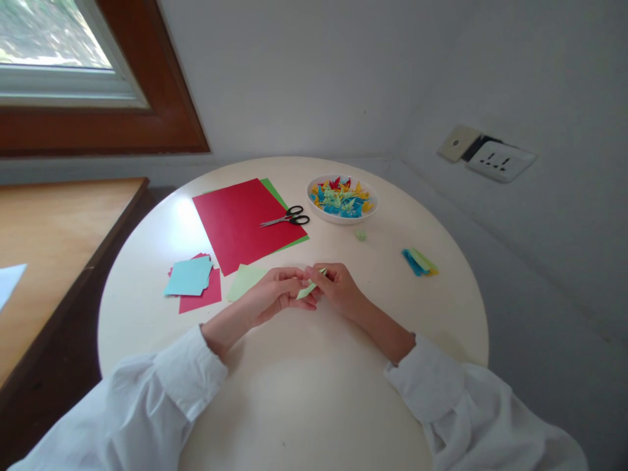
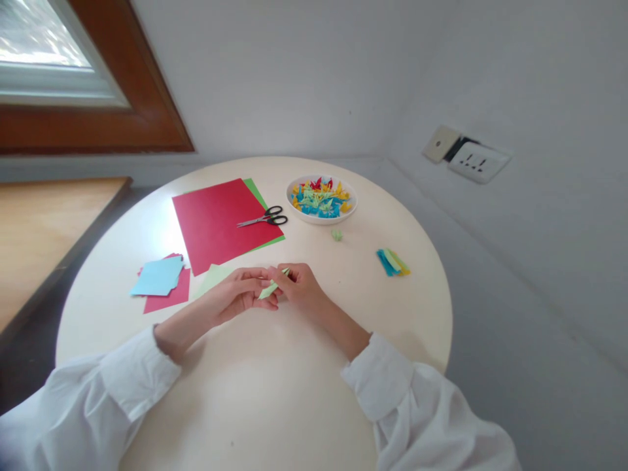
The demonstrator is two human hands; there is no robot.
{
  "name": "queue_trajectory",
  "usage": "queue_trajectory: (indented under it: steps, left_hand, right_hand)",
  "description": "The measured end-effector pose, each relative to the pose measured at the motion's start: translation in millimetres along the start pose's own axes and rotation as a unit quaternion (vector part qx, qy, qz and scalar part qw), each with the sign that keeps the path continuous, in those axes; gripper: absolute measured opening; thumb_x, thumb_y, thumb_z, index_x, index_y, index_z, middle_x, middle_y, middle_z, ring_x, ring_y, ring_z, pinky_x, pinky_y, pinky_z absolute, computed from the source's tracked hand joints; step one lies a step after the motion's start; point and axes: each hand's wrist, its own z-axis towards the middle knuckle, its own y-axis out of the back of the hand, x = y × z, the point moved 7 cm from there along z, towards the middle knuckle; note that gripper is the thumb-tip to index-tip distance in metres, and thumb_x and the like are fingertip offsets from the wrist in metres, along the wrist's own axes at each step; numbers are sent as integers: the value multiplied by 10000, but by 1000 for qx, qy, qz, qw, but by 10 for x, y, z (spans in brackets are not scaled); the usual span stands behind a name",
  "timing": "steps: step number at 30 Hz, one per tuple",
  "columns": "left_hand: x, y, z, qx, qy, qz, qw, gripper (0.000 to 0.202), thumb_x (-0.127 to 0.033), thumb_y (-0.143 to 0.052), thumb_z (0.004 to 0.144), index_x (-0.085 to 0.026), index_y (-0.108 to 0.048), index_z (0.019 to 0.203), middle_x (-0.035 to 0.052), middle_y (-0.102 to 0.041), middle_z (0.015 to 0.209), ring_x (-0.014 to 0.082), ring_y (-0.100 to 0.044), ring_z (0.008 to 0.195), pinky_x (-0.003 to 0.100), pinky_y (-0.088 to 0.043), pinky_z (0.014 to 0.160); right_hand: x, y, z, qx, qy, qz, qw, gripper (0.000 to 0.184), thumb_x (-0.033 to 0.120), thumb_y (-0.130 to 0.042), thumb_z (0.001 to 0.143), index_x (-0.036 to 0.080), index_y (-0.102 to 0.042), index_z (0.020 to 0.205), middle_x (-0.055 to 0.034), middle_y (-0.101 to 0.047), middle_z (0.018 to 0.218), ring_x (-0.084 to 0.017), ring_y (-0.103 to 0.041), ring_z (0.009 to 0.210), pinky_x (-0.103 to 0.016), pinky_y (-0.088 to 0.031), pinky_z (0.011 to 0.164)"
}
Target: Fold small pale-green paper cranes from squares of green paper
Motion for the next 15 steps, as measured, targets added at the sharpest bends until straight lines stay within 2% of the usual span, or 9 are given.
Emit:
queue_trajectory:
  steps: [4, 6, 9, 15]
  left_hand:
    - [54, -26, -5, 46, 25, 39, 998, 234, -315, -668, 742, -87, -647, 790, 56, -635, 706, 142, -626, 620, 316, -525, 670]
    - [81, -16, 0, 53, 29, 75, 995, 260, -346, -648, 762, -87, -658, 779, 69, -647, 745, 126, -618, 598, 295, -513, 648]
    - [72, 1, 9, 43, 9, 112, 993, 277, -377, -652, 754, -101, -668, 764, 63, -653, 740, 108, -597, 563, 270, -501, 604]
    - [-7, -13, -3, 8, -28, 139, 990, 316, -425, -663, 727, -118, -652, 650, 59, -658, 697, 85, -557, 506, 230, -482, 543]
  right_hand:
    - [46, -30, -19, 20, 5, 5, 1000, 431, 511, -479, 786, 196, -403, 502, 60, -412, 409, -76, -398, 383, -218, -309, 397]
    - [58, -32, -26, 20, 7, 1, 1000, 431, 499, -484, 789, 194, -404, 494, 62, -413, 404, -71, -381, 382, -217, -291, 399]
    - [29, -23, -26, 10, 3, 11, 1000, 441, 492, -509, 785, 186, -419, 482, 63, -412, 401, -64, -353, 390, -220, -271, 412]
    - [-88, -74, 4, 40, -19, 121, 992, 503, 590, -482, 778, 178, -457, 491, 45, -455, 406, -63, -315, 376, -234, -236, 415]
